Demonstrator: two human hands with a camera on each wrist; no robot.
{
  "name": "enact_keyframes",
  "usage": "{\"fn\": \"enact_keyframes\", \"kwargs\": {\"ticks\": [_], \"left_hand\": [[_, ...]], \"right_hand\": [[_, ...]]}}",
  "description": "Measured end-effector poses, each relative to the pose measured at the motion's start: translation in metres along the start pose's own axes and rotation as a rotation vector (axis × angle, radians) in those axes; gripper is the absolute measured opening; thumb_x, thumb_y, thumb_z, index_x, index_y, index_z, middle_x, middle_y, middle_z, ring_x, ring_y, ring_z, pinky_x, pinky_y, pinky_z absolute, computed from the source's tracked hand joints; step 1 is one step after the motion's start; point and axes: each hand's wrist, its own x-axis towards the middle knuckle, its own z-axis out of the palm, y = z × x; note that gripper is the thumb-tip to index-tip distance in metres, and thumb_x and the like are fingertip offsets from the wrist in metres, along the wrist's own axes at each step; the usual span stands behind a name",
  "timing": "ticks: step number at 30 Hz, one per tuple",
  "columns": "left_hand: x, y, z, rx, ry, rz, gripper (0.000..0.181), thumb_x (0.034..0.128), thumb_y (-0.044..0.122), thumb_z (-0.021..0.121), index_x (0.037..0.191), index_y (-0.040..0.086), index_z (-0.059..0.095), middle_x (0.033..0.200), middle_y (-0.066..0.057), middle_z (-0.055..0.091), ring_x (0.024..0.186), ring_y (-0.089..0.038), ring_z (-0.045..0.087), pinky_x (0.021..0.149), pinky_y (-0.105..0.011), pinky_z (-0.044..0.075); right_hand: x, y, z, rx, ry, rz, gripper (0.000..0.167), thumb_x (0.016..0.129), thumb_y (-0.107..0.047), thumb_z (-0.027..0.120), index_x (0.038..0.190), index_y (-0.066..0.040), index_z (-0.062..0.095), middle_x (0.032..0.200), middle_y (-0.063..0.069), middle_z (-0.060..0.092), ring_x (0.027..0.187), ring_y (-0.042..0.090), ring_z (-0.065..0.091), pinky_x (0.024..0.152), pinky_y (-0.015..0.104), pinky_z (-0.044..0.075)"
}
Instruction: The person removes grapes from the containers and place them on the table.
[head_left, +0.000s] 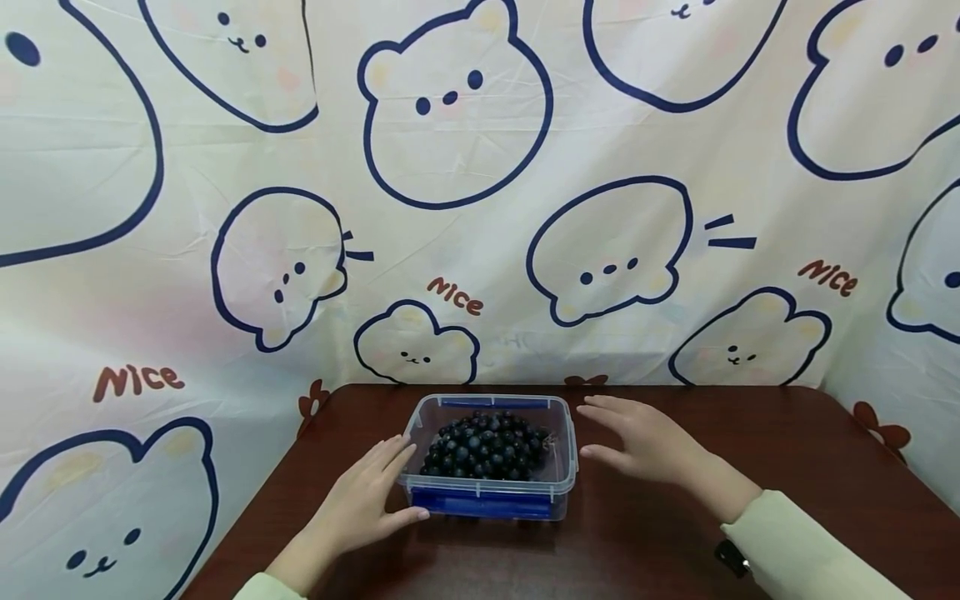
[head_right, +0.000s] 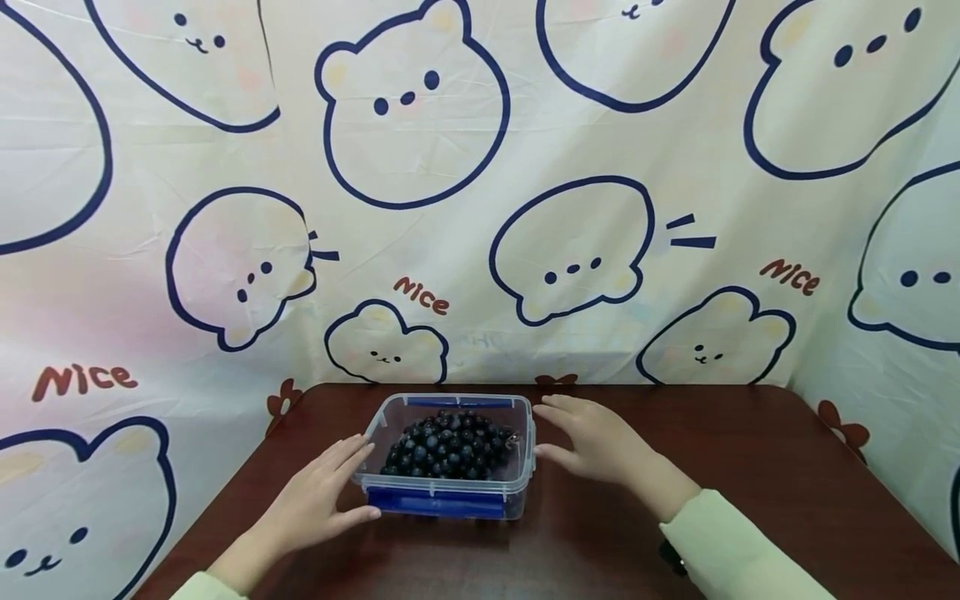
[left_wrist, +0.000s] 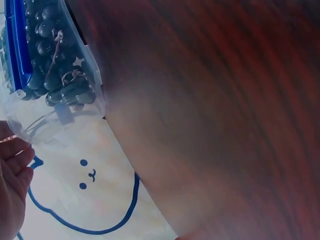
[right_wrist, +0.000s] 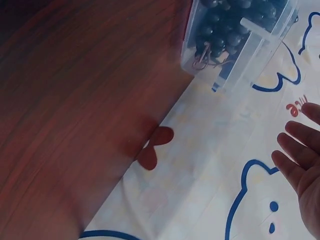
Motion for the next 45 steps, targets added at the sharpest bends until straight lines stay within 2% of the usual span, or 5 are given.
{"fn": "enact_keyframes", "kwargs": {"ticks": [7,14,27,37,45], "left_hand": [[-0.003,0.002,0.003,0.017,-0.014,-0.035,0.086,0.0778,0.06,0.071,0.134,-0.002,0.055,0.141,-0.017,0.05,0.131,-0.034,0.045,0.106,-0.049,0.038],[-0.003,0.002,0.004,0.028,0.046,-0.03,0.088,0.081,0.066,0.064,0.132,-0.005,0.056,0.14,-0.017,0.051,0.131,-0.032,0.046,0.105,-0.048,0.039],[-0.002,0.005,0.006,0.023,0.036,-0.092,0.083,0.0827,0.061,0.066,0.13,-0.006,0.058,0.138,-0.018,0.053,0.129,-0.033,0.047,0.105,-0.049,0.039],[0.001,0.007,0.008,0.019,0.077,-0.104,0.076,0.0842,0.057,0.067,0.124,-0.007,0.062,0.133,-0.018,0.057,0.126,-0.032,0.051,0.105,-0.047,0.04],[0.002,0.008,0.009,0.016,0.086,-0.118,0.073,0.0853,0.054,0.067,0.124,-0.007,0.062,0.132,-0.018,0.058,0.125,-0.033,0.052,0.103,-0.049,0.041]], "right_hand": [[0.015,-0.008,0.005,-0.005,-0.002,-0.051,0.059,0.089,-0.046,0.068,0.13,-0.006,0.062,0.133,0.013,0.058,0.12,0.029,0.056,0.095,0.047,0.049],[0.031,-0.016,0.011,0.009,-0.019,-0.089,0.059,0.092,-0.048,0.063,0.131,-0.004,0.061,0.133,0.014,0.058,0.12,0.029,0.057,0.095,0.047,0.049],[0.052,-0.031,0.021,0.05,-0.106,-0.047,0.062,0.094,-0.054,0.056,0.133,-0.006,0.059,0.134,0.013,0.057,0.122,0.027,0.055,0.098,0.046,0.046],[0.067,-0.043,0.035,0.054,-0.161,-0.07,0.059,0.093,-0.05,0.06,0.134,-0.007,0.059,0.133,0.013,0.057,0.122,0.026,0.055,0.099,0.044,0.046],[0.078,-0.054,0.044,0.074,-0.243,-0.072,0.059,0.093,-0.047,0.062,0.136,-0.008,0.057,0.134,0.01,0.057,0.122,0.023,0.055,0.098,0.043,0.047]]}}
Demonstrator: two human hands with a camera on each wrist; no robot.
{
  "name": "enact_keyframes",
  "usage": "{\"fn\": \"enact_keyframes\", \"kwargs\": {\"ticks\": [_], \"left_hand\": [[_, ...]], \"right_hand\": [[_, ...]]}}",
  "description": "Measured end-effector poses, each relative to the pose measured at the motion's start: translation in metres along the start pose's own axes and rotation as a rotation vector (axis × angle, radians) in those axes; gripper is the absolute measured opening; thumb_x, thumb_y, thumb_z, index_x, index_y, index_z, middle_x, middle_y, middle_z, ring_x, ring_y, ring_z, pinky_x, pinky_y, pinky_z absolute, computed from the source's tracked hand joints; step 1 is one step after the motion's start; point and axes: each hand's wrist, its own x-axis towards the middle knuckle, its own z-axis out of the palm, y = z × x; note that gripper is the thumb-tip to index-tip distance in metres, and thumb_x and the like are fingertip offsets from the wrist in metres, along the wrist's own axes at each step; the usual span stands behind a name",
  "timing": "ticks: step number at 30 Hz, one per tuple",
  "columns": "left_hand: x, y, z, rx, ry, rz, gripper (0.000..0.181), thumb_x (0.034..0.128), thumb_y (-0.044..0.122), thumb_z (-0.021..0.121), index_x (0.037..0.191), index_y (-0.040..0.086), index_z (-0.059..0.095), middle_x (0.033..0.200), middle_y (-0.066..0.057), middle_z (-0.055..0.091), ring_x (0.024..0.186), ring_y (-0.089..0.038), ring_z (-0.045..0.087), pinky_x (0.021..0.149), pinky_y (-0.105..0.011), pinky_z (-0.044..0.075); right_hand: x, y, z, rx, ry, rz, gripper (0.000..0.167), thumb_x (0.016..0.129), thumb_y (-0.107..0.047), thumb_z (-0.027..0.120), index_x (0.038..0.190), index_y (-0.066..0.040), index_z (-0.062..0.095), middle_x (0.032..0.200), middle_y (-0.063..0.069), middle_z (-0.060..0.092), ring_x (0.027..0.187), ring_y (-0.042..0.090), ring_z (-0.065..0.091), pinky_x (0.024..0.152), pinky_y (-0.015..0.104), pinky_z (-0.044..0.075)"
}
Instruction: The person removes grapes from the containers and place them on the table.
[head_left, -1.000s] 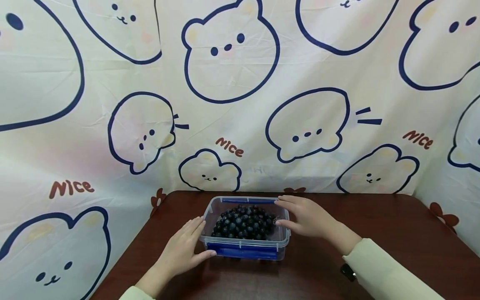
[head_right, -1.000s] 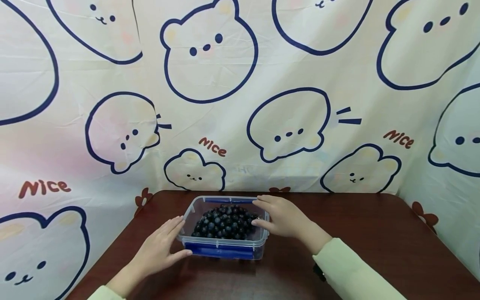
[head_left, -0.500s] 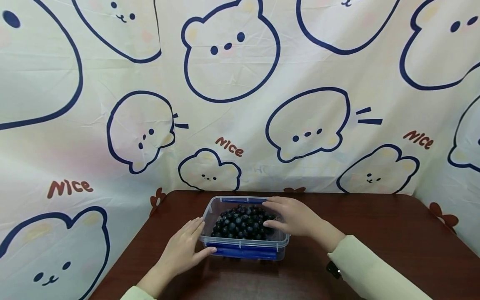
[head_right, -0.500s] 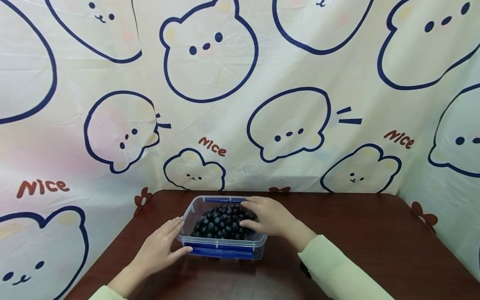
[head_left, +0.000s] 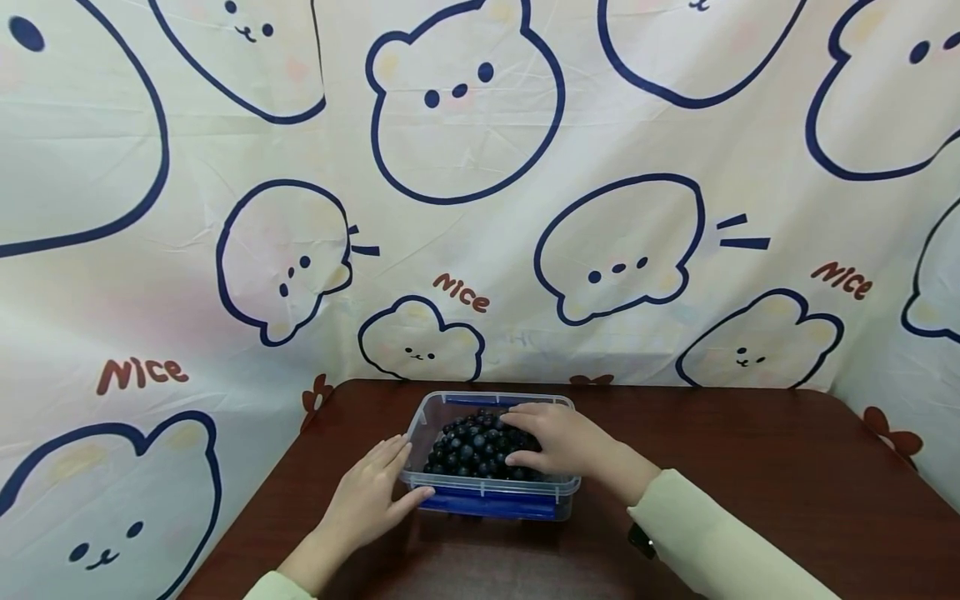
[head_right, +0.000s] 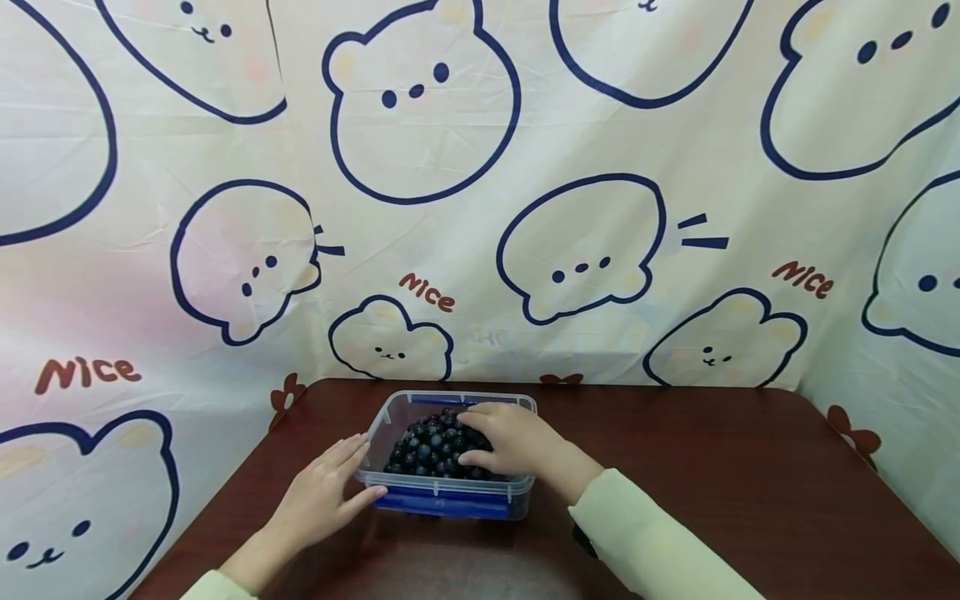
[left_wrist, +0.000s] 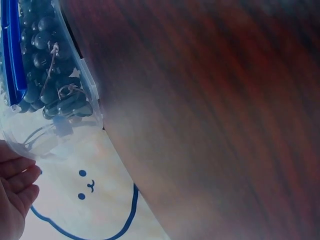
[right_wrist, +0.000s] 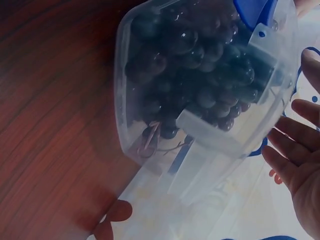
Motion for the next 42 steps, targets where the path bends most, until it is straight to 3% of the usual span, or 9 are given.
{"fn": "enact_keyframes", "kwargs": {"ticks": [19,29,42], "left_hand": [[0.002,0.002,0.001,0.004,0.02,-0.025,0.066,0.0844,0.05,0.07,0.119,-0.006,0.066,0.13,-0.018,0.06,0.123,-0.032,0.054,0.102,-0.048,0.042],[0.003,0.002,0.0,0.013,0.023,-0.02,0.065,0.0844,0.05,0.07,0.117,-0.006,0.068,0.128,-0.018,0.061,0.121,-0.031,0.055,0.101,-0.047,0.043],[0.004,0.001,0.001,0.024,0.029,-0.004,0.065,0.0837,0.051,0.071,0.116,-0.006,0.068,0.126,-0.018,0.062,0.12,-0.031,0.056,0.1,-0.047,0.044]], "right_hand": [[0.025,-0.015,0.009,0.047,-0.089,0.057,0.059,0.086,-0.039,0.074,0.135,-0.01,0.058,0.129,0.008,0.061,0.115,0.021,0.059,0.094,0.038,0.05],[0.034,-0.022,0.014,-0.002,-0.132,0.112,0.062,0.084,-0.04,0.076,0.135,-0.01,0.058,0.128,0.007,0.061,0.116,0.02,0.057,0.096,0.036,0.049],[0.045,-0.027,0.021,-0.087,-0.162,0.113,0.069,0.079,-0.041,0.081,0.136,-0.01,0.056,0.122,0.004,0.064,0.104,0.016,0.056,0.088,0.031,0.051]]}}
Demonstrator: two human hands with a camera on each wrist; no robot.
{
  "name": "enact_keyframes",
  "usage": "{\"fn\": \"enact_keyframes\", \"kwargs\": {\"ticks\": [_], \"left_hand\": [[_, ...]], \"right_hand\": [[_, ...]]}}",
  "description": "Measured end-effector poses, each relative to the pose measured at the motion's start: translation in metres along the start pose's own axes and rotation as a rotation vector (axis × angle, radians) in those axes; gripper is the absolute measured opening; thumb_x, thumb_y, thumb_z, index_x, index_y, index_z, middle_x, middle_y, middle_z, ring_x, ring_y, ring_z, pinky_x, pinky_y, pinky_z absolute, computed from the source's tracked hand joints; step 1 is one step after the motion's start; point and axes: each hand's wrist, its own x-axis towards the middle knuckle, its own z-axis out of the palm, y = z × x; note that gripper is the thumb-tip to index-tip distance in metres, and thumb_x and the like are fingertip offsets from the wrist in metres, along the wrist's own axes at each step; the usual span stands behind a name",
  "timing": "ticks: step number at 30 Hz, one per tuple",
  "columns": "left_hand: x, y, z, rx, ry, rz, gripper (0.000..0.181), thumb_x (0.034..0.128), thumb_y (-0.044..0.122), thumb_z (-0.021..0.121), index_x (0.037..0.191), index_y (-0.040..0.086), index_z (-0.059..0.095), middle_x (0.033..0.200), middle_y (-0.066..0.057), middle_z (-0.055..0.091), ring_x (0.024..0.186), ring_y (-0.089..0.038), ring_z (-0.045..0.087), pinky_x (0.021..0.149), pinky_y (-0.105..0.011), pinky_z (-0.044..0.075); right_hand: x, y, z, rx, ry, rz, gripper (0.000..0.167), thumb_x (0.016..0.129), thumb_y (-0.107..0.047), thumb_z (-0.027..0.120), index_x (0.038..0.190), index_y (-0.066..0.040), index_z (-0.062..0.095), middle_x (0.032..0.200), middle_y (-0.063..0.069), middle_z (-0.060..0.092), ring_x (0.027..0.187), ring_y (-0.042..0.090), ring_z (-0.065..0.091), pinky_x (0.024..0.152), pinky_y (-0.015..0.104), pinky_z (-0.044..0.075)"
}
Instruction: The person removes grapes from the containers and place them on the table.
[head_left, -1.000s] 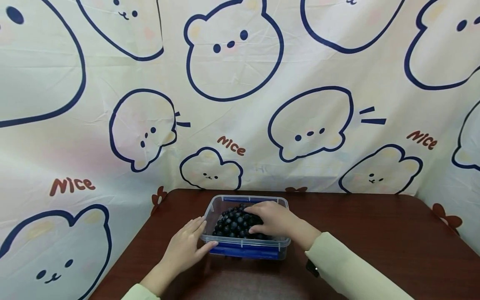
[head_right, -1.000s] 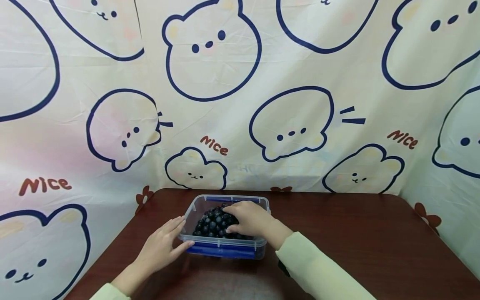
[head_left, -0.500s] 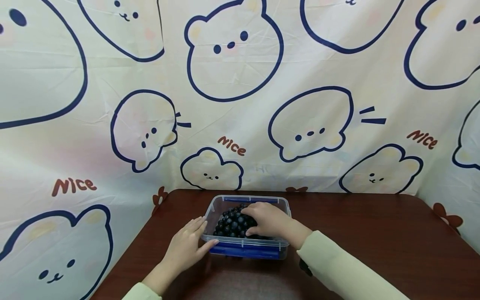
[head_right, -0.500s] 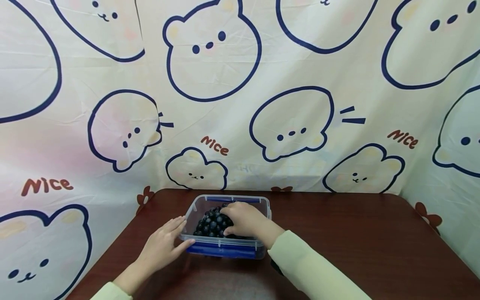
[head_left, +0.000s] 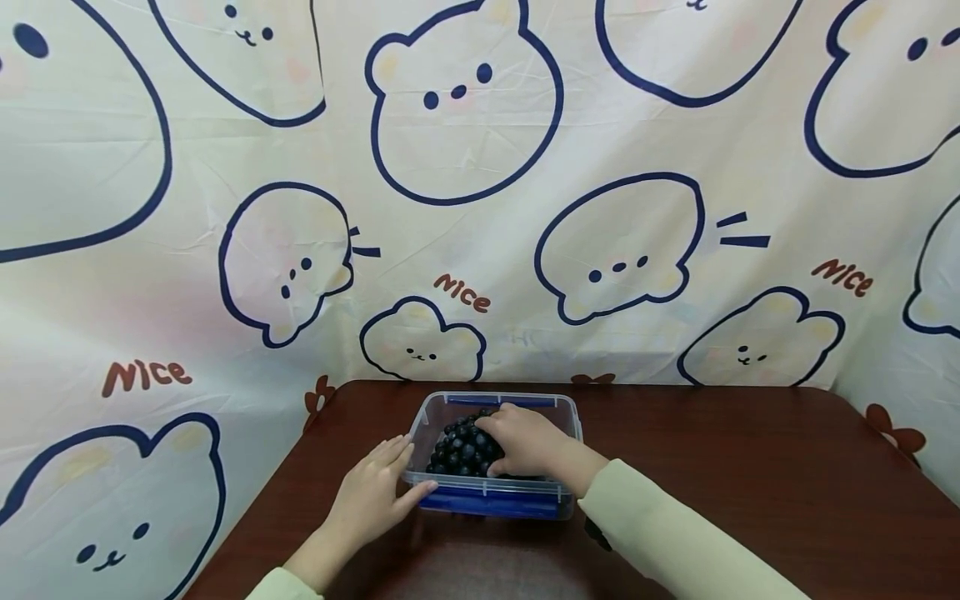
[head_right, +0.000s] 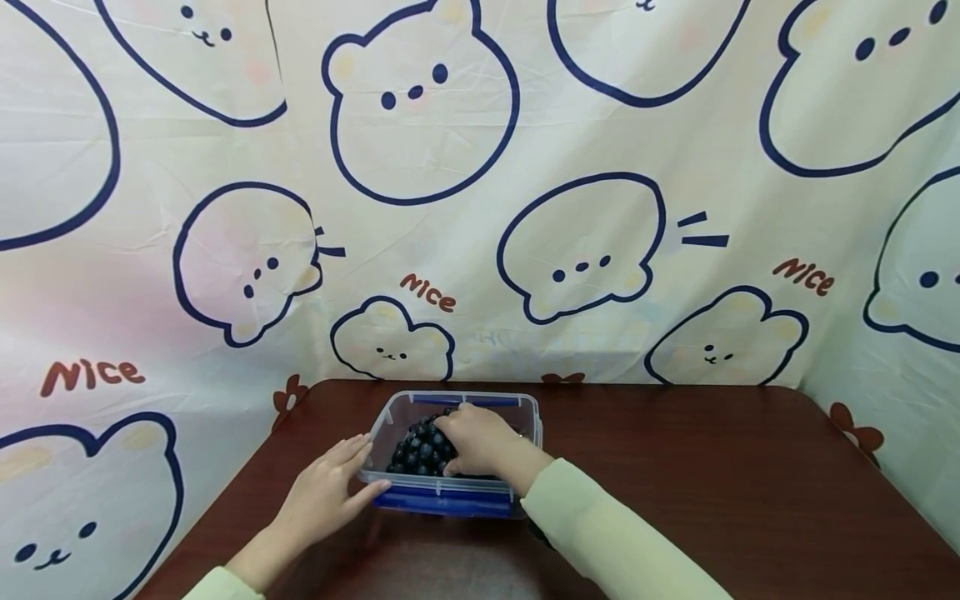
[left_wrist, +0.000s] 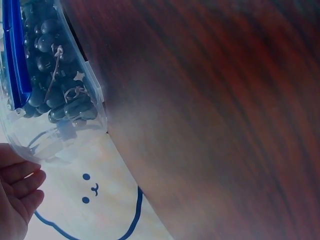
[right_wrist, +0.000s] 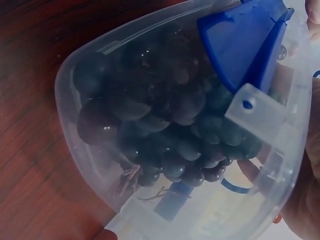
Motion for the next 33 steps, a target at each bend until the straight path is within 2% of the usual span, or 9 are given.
{"fn": "enact_keyframes", "kwargs": {"ticks": [7,11,14,19,24,33], "left_hand": [[-0.002,-0.002,0.002,0.005,0.015,0.016,0.065,0.0839,0.051,0.07,0.115,-0.006,0.068,0.126,-0.018,0.062,0.119,-0.031,0.057,0.1,-0.047,0.044],[-0.002,-0.002,0.002,0.006,0.02,0.015,0.066,0.0839,0.051,0.071,0.115,-0.006,0.068,0.126,-0.018,0.062,0.119,-0.031,0.057,0.1,-0.047,0.044],[-0.002,-0.001,0.002,0.001,0.024,0.015,0.065,0.0836,0.051,0.071,0.115,-0.006,0.068,0.126,-0.019,0.062,0.119,-0.032,0.057,0.1,-0.048,0.044],[-0.002,-0.001,0.002,0.002,0.031,0.021,0.065,0.083,0.05,0.072,0.115,-0.007,0.068,0.125,-0.019,0.062,0.118,-0.032,0.057,0.099,-0.048,0.045],[-0.002,0.0,0.001,0.006,0.033,0.027,0.065,0.0828,0.049,0.072,0.114,-0.007,0.069,0.125,-0.019,0.062,0.119,-0.032,0.057,0.1,-0.047,0.044],[0.0,0.0,0.001,0.006,0.026,0.024,0.065,0.0832,0.05,0.072,0.114,-0.007,0.069,0.125,-0.019,0.062,0.119,-0.032,0.057,0.1,-0.047,0.044]], "right_hand": [[0.008,-0.005,0.002,-0.026,-0.012,0.016,0.071,0.078,-0.037,0.083,0.137,-0.011,0.055,0.126,0.005,0.063,0.12,0.023,0.055,0.101,0.038,0.045],[0.012,-0.007,0.006,-0.055,-0.005,-0.004,0.067,0.077,-0.027,0.083,0.136,-0.01,0.056,0.122,0.003,0.066,0.113,0.022,0.057,0.094,0.034,0.05],[0.013,-0.008,0.007,-0.068,-0.009,-0.004,0.067,0.076,-0.022,0.083,0.136,-0.011,0.056,0.12,0.002,0.066,0.105,0.02,0.056,0.082,0.03,0.053],[0.015,-0.008,0.01,-0.08,-0.012,0.005,0.068,0.075,-0.02,0.085,0.136,-0.013,0.055,0.121,0.001,0.065,0.104,0.019,0.055,0.08,0.029,0.053],[0.016,-0.006,0.013,-0.073,0.001,0.02,0.063,0.075,-0.019,0.083,0.132,-0.013,0.058,0.119,0.0,0.066,0.099,0.017,0.053,0.083,0.031,0.051],[0.015,-0.002,0.013,-0.106,0.059,0.004,0.049,0.078,-0.027,0.079,0.123,-0.012,0.063,0.107,-0.001,0.069,0.086,0.015,0.048,0.073,0.032,0.047]]}}
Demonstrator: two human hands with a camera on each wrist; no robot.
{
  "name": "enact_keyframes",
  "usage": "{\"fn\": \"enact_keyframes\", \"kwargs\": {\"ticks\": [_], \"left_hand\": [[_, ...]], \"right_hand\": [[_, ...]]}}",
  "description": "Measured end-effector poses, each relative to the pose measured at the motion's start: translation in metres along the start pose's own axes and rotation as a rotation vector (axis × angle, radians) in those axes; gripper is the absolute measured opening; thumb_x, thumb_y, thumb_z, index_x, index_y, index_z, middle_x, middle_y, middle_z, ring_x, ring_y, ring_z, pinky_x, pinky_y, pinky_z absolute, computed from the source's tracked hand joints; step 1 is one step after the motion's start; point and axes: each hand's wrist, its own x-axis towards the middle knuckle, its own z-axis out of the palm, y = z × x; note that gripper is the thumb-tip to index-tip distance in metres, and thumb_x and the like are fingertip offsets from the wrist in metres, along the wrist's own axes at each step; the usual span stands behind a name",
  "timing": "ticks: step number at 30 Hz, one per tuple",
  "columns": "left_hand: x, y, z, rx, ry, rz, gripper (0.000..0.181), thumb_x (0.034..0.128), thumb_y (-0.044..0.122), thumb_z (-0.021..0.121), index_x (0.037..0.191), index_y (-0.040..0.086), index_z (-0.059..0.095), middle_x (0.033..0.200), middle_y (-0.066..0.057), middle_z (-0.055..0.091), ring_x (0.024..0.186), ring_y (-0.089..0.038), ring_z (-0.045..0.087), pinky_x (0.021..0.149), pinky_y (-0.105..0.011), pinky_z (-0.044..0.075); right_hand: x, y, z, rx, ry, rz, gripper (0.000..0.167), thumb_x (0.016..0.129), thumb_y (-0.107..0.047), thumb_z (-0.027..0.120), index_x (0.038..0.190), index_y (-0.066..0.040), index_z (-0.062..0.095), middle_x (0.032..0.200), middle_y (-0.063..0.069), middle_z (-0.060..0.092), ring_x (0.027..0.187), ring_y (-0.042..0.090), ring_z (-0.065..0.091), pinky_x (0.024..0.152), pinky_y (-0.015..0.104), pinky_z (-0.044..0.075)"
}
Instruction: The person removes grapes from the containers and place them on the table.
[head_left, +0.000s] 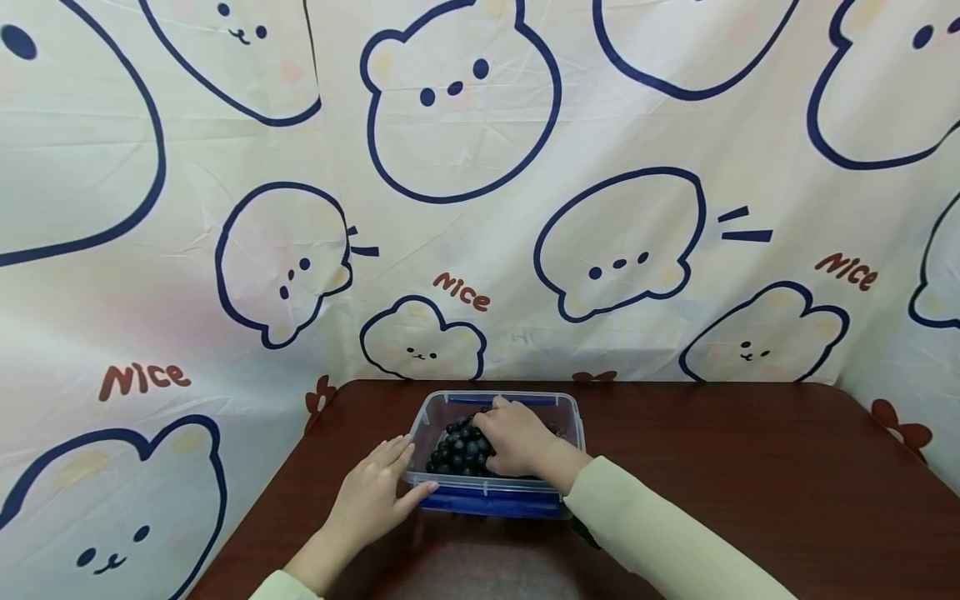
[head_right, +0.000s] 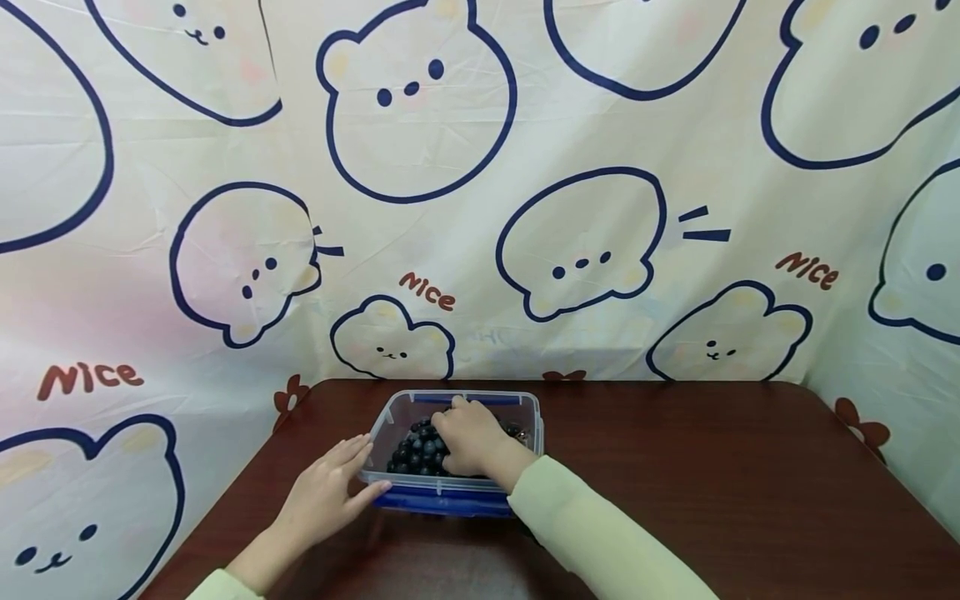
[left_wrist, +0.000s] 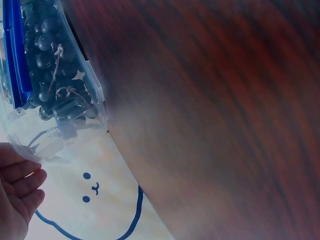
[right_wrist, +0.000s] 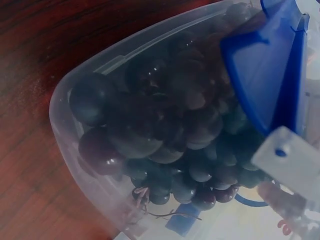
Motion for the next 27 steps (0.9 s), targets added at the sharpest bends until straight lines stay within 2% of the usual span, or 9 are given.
{"fn": "enact_keyframes", "kwargs": {"ticks": [7,13,18,27], "left_hand": [[-0.0001,-0.0002,-0.0006,-0.002,0.006,0.005,0.064,0.0831,0.049,0.073,0.114,-0.007,0.069,0.125,-0.019,0.062,0.119,-0.031,0.057,0.099,-0.047,0.045],[-0.0005,-0.0003,-0.0009,0.0,0.002,0.002,0.063,0.0831,0.048,0.073,0.115,-0.006,0.069,0.126,-0.019,0.062,0.119,-0.032,0.057,0.099,-0.048,0.045],[-0.0008,-0.0002,-0.0014,-0.002,-0.008,-0.003,0.064,0.0835,0.048,0.072,0.115,-0.007,0.068,0.126,-0.019,0.062,0.119,-0.032,0.057,0.099,-0.049,0.045],[-0.0007,0.0003,-0.0016,0.009,-0.008,-0.005,0.064,0.0832,0.049,0.072,0.116,-0.006,0.068,0.126,-0.018,0.062,0.119,-0.031,0.057,0.099,-0.047,0.045]], "right_hand": [[-0.0014,-0.0018,0.0004,-0.009,0.057,-0.009,0.044,0.079,-0.024,0.078,0.119,-0.011,0.063,0.103,0.001,0.068,0.095,0.021,0.058,0.08,0.036,0.052],[-0.0015,-0.0049,0.0033,0.005,0.072,-0.009,0.043,0.079,-0.016,0.077,0.119,-0.009,0.061,0.096,0.004,0.066,0.085,0.018,0.061,0.074,0.032,0.054],[-0.0027,-0.0069,0.0032,-0.011,0.097,-0.013,0.043,0.079,-0.014,0.077,0.119,-0.01,0.061,0.096,0.004,0.065,0.083,0.018,0.061,0.072,0.031,0.055],[-0.0056,-0.0095,0.0009,-0.068,0.166,-0.055,0.037,0.082,-0.01,0.075,0.117,-0.013,0.061,0.09,0.002,0.059,0.069,0.014,0.053,0.059,0.026,0.051]]}}
